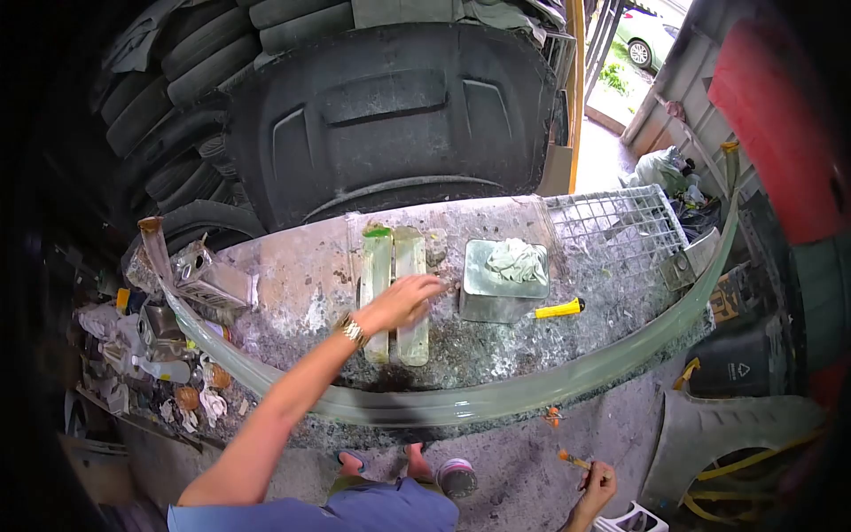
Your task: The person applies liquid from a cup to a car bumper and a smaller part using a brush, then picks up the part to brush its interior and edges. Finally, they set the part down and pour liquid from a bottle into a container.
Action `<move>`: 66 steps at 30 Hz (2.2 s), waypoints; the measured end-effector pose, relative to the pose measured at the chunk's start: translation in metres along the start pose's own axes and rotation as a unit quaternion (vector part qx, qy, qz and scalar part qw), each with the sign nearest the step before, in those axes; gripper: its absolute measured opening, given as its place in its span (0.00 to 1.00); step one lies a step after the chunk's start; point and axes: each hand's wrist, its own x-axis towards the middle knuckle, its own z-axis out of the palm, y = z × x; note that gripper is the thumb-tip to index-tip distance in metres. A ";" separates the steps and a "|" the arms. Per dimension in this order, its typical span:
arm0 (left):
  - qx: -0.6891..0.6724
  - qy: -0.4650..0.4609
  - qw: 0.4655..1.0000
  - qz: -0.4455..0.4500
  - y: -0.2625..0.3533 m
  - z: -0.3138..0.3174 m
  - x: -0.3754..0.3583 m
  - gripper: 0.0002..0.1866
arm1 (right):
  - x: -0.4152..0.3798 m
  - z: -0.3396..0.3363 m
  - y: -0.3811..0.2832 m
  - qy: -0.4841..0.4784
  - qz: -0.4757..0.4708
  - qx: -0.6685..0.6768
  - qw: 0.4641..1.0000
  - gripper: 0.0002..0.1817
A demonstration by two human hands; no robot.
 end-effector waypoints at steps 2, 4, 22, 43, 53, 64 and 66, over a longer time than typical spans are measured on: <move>-0.113 0.087 0.988 -0.054 0.043 -0.026 -0.049 0.22 | 0.007 0.022 -0.008 -0.030 -0.001 0.008 1.000 0.09; -0.278 0.083 0.948 -0.130 0.085 -0.053 -0.109 0.20 | 0.011 0.044 -0.013 -0.048 -0.013 0.008 0.999 0.09; -0.464 0.423 0.552 -0.549 0.087 -0.011 -0.569 0.16 | -0.035 0.083 0.129 -0.059 -0.126 -0.185 0.973 0.16; -0.422 0.268 0.734 -0.459 0.007 0.034 -0.555 0.39 | -0.328 -0.024 0.155 0.104 -0.057 -0.138 0.983 0.13; -0.583 0.322 0.605 -0.436 0.121 0.007 -0.626 0.25 | -0.350 0.039 0.188 0.047 0.033 -0.009 0.998 0.11; -0.633 0.371 0.489 -0.471 0.217 -0.040 -0.730 0.26 | -0.404 0.199 0.178 -0.250 0.036 0.030 0.967 0.11; -0.636 0.376 0.484 -0.468 0.227 -0.041 -0.758 0.27 | -0.424 0.215 0.163 -0.276 0.010 0.027 0.961 0.12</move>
